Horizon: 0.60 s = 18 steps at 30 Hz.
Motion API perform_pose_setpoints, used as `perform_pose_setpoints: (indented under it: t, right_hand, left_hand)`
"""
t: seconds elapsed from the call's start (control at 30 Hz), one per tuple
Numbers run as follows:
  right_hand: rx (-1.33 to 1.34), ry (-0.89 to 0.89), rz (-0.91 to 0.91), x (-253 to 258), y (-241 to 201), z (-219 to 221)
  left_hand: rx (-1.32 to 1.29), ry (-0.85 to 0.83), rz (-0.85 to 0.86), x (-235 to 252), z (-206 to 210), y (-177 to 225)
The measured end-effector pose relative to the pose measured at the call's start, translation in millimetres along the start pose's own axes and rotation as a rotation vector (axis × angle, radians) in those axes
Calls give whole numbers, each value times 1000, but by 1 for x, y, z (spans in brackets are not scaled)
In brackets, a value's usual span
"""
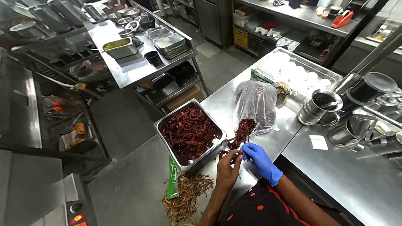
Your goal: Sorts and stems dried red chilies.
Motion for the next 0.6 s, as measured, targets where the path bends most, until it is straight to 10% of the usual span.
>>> perform_pose_setpoints:
  t: [0.4, 0.6]
  right_hand:
    - [-592, -45, -68, -7, -17, 11]
    - [-248, -162, -45, -12, -14, 21]
  left_hand:
    - [-148, -97, -122, -8, -10, 14]
    - [-159, -114, -154, -8, -15, 18]
Point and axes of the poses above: each hand's wrist, its own x-axis towards the middle knuckle, its own z-axis out of the palm, y = z × x, the point moved 6 cm from there along x, towards the middle knuckle, and after that the axes turned 7 degrees about -y, right-handed, at the moved point
